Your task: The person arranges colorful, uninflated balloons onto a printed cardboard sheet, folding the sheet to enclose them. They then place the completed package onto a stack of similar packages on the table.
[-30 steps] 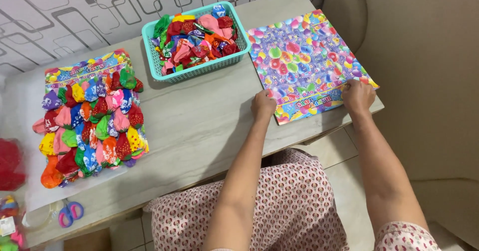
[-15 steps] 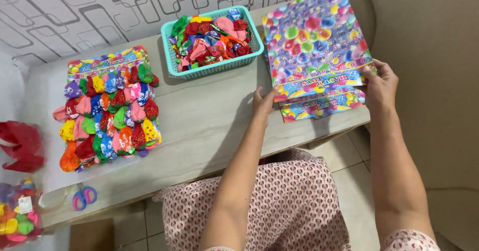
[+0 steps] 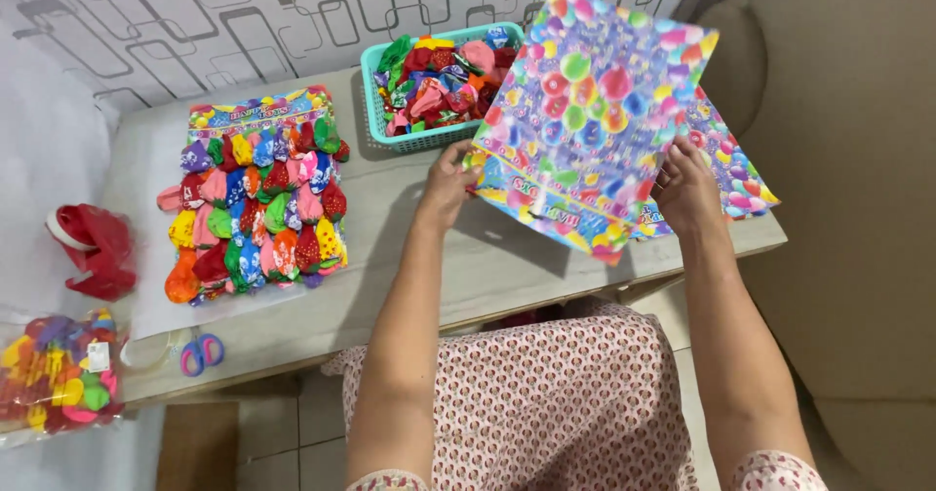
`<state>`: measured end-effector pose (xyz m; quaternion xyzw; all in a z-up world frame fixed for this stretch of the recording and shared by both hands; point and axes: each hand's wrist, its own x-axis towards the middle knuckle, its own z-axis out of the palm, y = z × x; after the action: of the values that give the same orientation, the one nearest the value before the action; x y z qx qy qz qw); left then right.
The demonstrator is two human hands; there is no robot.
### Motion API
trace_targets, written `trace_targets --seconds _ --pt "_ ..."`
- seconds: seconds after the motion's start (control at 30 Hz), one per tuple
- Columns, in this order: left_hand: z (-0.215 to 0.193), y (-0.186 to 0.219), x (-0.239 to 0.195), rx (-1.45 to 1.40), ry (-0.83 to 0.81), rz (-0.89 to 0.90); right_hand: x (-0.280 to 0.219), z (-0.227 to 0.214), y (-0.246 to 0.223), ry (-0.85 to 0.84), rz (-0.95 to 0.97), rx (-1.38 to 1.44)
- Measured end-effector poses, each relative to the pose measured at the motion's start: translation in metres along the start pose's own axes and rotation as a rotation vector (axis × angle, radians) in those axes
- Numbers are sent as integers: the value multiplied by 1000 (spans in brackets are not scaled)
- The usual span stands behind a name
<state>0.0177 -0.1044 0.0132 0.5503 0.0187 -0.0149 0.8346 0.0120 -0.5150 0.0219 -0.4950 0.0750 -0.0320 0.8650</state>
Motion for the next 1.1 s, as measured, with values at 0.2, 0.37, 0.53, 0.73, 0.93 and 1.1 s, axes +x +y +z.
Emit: trace_targets --seconds 0.2,0.37,0.53,0.73,0.93,1.1 --pt "-89 31 -14 194 58 -80 59 -32 87 41 198 -29" --pt "-136 48 -34 116 276 -120 -50 69 58 -18 406 -222" --pt "-148 31 -44 49 357 -185 -60 85 48 -66 433 -293" --pt "-90 42 -60 -114 262 -134 -61 80 42 -12 365 -406" --pt "-90 36 -53 -44 268 -125 -55 66 64 -40 304 -511" --pt "-105 9 -35 15 364 -158 -49 67 55 -33 304 -533"
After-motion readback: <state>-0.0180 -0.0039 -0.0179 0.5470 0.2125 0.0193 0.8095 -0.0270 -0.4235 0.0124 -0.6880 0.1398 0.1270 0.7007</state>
